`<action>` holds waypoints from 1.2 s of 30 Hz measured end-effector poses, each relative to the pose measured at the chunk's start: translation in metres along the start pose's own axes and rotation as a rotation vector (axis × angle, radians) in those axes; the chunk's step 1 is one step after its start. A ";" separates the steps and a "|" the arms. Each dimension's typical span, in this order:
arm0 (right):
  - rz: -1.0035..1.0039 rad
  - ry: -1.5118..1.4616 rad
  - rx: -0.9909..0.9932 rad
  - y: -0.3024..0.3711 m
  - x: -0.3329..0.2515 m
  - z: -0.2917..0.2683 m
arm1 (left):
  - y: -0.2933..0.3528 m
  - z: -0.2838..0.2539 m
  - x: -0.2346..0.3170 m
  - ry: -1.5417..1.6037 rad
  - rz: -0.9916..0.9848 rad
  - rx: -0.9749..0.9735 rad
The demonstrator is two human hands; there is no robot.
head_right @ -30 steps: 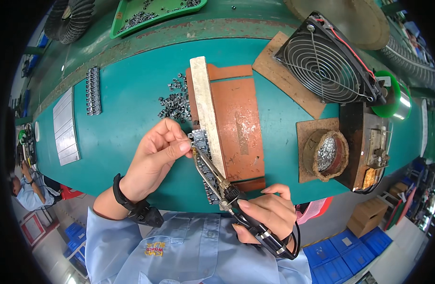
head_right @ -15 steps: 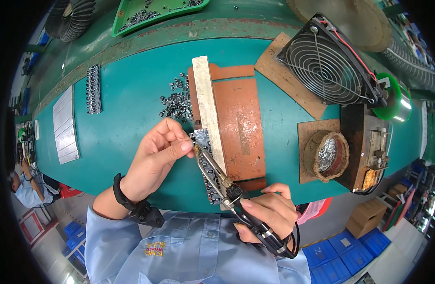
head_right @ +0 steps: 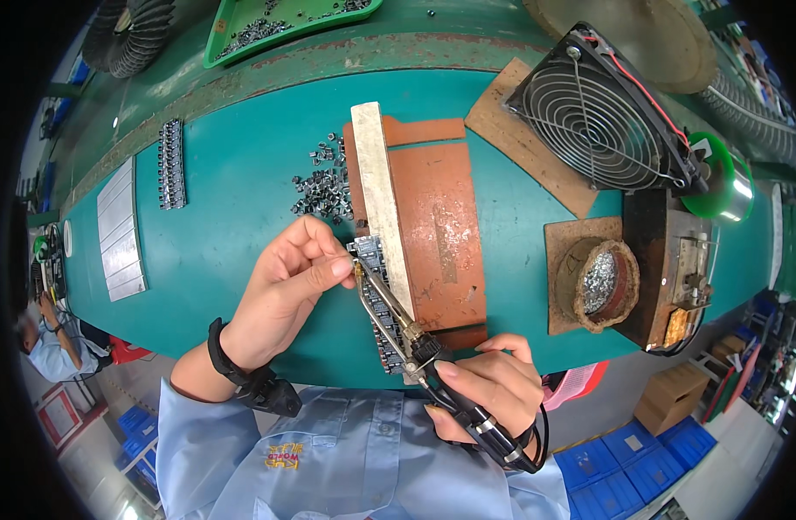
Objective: The person picks up small metal components by hand, places them onto a circuit board, and secures them using a soldering iron, repeating the process for multiple boards.
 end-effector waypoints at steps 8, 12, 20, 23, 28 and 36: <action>0.073 0.001 0.512 0.061 0.011 -0.008 | 0.000 0.001 0.000 0.027 0.025 -0.008; 0.105 0.290 0.768 0.085 0.015 -0.011 | 0.000 0.001 0.001 0.025 0.040 -0.010; 0.290 0.309 0.859 0.086 0.008 -0.010 | 0.005 -0.007 0.011 -0.093 0.103 0.053; 0.238 0.175 0.854 0.076 0.004 -0.006 | 0.007 -0.024 0.028 -0.274 0.235 0.113; 0.106 -0.025 0.640 0.049 0.009 0.006 | 0.013 -0.043 0.050 -1.173 0.500 0.407; 0.120 -0.048 0.555 0.030 0.017 0.017 | 0.001 -0.035 0.032 -1.231 0.550 0.288</action>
Point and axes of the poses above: each hand's wrist, its own y-axis away from the middle knuckle, its own z-axis out of the palm, x = y × z, the point moved 2 cm from there along -y, towards the middle knuckle, and after that the axes turned 10 degrees about -y, right-handed, at the moved point
